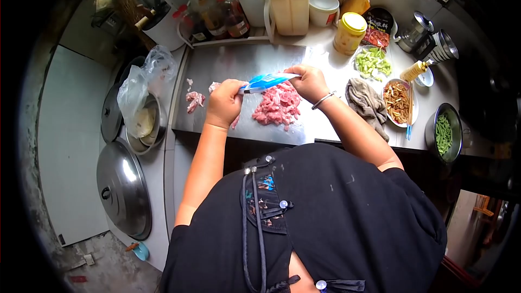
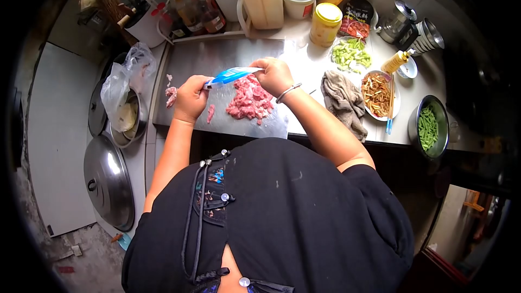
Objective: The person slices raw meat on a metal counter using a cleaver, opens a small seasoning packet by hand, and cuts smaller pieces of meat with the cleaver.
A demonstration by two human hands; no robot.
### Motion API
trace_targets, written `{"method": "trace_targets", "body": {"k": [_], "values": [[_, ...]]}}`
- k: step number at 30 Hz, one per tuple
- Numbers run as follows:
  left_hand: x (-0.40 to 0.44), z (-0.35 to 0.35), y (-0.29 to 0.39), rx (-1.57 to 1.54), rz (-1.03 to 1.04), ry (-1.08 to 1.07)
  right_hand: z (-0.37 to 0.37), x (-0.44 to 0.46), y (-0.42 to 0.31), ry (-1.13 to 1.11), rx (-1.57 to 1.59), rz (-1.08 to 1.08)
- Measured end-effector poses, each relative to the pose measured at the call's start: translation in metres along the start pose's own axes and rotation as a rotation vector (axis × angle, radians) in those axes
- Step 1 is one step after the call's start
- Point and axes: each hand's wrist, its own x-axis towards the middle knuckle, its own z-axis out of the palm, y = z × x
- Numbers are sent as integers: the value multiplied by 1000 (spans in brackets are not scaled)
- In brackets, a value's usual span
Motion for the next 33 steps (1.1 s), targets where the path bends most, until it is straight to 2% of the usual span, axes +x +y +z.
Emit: {"method": "trace_targets", "body": {"k": [6, 8, 11, 12, 14, 17, 19, 28, 31, 33], "values": [[-1, 3, 1, -44, -20, -121, -7, -5, -1, -59, 39, 58], [-5, 4, 2, -92, -87, -157, -9, -6, 4, -46, 49, 48], [-7, 8, 4, -91, -9, -81, -11, -7, 10, -50, -65, -2], [-7, 6, 6, -114, -72, -120, -13, -8, 6, -74, -46, -1], [-6, 5, 7, -103, -44, -106, -13, -10, 4, -143, -8, 77], [-4, 1, 0, -77, -56, -136, -11, -11, 2, -201, 76, 68], [-6, 0, 1, -70, -102, -183, -9, -13, 5, -178, 51, 53], [-17, -1, -5, -48, -5, -102, -3, -11, 6, -177, -1, -22], [-21, -2, -9, 7, -94, -40, 0, -10, 3, -175, -22, -43], [-21, -3, -8, -61, -14, -95, 2, -8, 2, -179, -80, -50]]}}
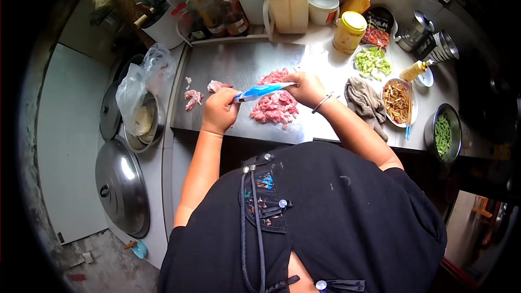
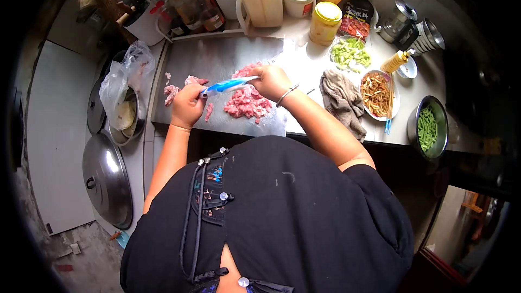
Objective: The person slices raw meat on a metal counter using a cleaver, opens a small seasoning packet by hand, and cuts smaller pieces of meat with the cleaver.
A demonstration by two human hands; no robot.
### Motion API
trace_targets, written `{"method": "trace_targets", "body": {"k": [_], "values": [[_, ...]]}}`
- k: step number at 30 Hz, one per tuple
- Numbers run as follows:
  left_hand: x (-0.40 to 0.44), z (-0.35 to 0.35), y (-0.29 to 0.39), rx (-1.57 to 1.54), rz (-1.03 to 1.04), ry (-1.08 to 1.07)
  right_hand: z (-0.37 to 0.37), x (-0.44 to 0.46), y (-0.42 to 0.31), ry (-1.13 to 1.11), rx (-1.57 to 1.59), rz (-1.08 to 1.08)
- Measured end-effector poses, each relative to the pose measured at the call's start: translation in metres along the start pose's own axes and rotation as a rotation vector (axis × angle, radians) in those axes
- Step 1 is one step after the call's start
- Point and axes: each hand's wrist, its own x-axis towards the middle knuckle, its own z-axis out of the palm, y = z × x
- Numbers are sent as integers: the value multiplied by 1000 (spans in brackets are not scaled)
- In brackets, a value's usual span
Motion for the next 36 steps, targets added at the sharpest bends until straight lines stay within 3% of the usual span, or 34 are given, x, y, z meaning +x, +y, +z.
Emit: {"method": "trace_targets", "body": {"k": [8, 18, 20, 24, 26, 34, 36], "values": [[-11, 0, -2, -12, -152, 2, 2, -2, -2, -23, -58, 11], [-4, -2, 7, 174, -26, -54, -4, -6, 2, 1, 4, 6], [0, -5, 10, 298, -5, 89, -4, -3, 2, 18, -3, -11], [1, -8, 12, 326, 114, 55, -4, -3, -6, -6, -24, -5], [-1, -5, 7, 278, 26, 38, -3, -6, -4, -27, -7, -3], [-10, -9, 4, 338, 59, 22, -7, -2, -14, -50, -37, 0], [-13, -10, 5, 71, -132, 13, -10, -1, -19, -33, -61, -51]]}}
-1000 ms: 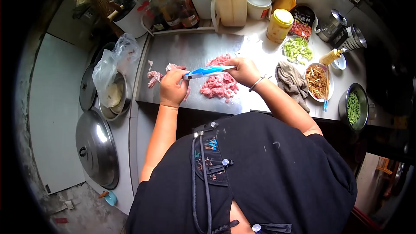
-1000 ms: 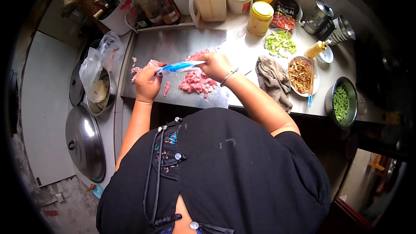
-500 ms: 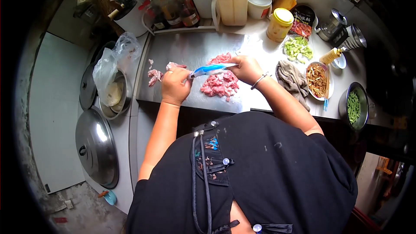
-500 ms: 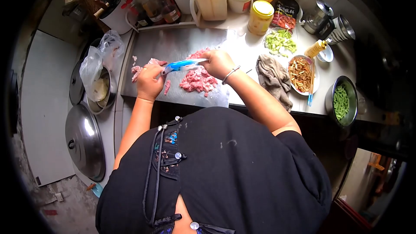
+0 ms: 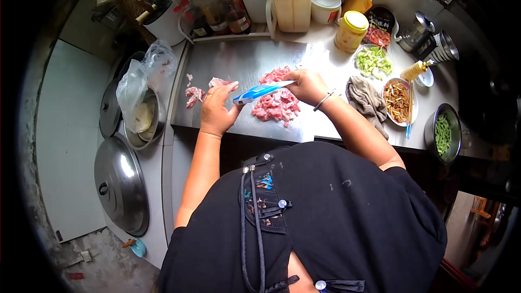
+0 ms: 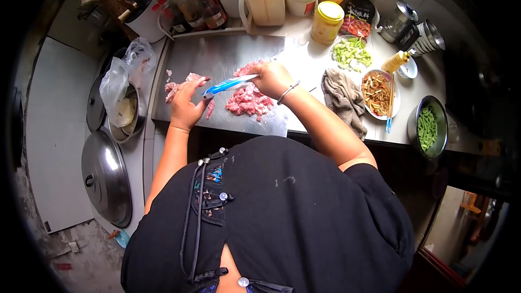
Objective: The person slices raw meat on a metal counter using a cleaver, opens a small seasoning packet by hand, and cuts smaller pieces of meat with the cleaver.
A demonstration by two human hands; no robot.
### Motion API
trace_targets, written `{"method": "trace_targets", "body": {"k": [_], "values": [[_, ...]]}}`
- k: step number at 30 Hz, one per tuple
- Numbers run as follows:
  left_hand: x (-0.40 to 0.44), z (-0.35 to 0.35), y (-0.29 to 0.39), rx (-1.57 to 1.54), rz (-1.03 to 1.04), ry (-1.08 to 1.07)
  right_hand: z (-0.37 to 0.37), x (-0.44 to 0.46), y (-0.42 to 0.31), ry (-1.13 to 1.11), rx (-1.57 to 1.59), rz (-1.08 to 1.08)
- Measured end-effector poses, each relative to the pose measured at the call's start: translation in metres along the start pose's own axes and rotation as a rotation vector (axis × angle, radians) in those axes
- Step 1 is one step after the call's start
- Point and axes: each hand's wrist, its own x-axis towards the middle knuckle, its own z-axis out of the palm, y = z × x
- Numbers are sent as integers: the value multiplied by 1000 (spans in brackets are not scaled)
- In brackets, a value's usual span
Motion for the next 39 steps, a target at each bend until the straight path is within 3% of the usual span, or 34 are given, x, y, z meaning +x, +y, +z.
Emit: {"method": "trace_targets", "body": {"k": [5, 7, 8, 12, 15, 18, 21, 26, 33, 39], "values": [[-27, -7, -16, 7, -112, -109, -2, 8, 4, -13, -146, -49], [-42, -7, -25, -119, -310, -204, -1, 9, 7, 160, -36, -118], [-49, -8, -29, -120, -313, -201, -1, 10, 7, 157, -36, -120], [-80, -15, -38, -128, -491, -269, 10, 5, 18, 125, 64, 50], [-96, -19, -45, -134, -566, -277, 16, -1, 25, 253, 226, 114], [-107, -24, -46, -138, -672, -312, 23, -3, 47, 237, 96, 219], [-115, -21, -52, -164, -689, -292, 26, 1, 59, 382, 194, 162], [-122, -16, -56, -171, -728, -298, 29, 11, 62, 376, 244, 221], [-126, -16, -56, -186, -752, -324, 41, 32, 37, 299, 460, 290], [-127, -21, -56, -173, -793, -349, 51, 18, 25, 109, 376, 239]]}}
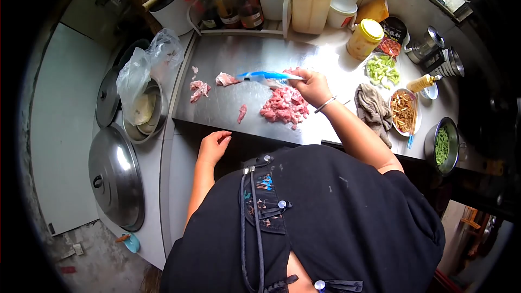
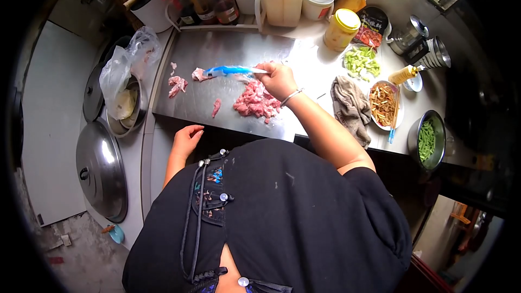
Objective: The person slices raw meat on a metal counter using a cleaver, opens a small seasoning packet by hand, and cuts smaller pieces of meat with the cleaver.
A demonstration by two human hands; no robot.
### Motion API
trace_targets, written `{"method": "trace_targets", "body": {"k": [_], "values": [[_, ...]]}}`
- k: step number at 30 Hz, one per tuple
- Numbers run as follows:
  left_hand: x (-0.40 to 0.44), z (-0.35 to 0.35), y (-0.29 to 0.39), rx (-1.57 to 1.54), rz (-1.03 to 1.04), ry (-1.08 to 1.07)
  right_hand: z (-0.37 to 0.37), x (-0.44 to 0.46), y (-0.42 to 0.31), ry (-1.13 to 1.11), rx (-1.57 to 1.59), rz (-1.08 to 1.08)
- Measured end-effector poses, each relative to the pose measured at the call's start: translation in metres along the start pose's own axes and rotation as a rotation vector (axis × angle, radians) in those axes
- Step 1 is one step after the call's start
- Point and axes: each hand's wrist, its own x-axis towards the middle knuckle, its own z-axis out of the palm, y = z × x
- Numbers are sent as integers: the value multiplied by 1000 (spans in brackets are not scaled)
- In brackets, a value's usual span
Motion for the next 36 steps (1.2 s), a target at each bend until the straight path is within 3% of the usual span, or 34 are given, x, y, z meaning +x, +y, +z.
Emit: {"method": "trace_targets", "body": {"k": [2, 4, 7, 9, 11, 13, 23, 25, 27, 29, 36], "values": [[2, 0, -8, -3, 8, 5, -3, -8, 1, -20, 27, -15], [-1, -1, -12, -5, 10, 4, -8, -16, 4, -57, 28, 144], [1, -2, -12, 37, 5, -7, -16, -22, 6, -22, 77, 194], [2, -1, -14, 26, -1, -25, -22, -23, 6, -11, 0, 188], [6, 0, -16, 16, 6, -33, -24, -23, 9, 74, 236, 110], [4, 2, -19, 8, 4, -52, -24, -29, 3, 105, 242, 78], [8, 3, -17, 26, 22, -91, -27, -24, 11, 33, 37, 123], [6, 1, -12, 32, -41, -95, -33, -22, -7, 49, -127, 83], [4, 2, -16, 21, -25, -100, -40, -11, -9, 112, -441, -223], [2, 2, -21, 9, -10, -102, -46, -1, -15, 128, -442, -275], [-8, -1, -20, 19, -73, -115, -66, 65, -21, 68, -1025, -593]]}}
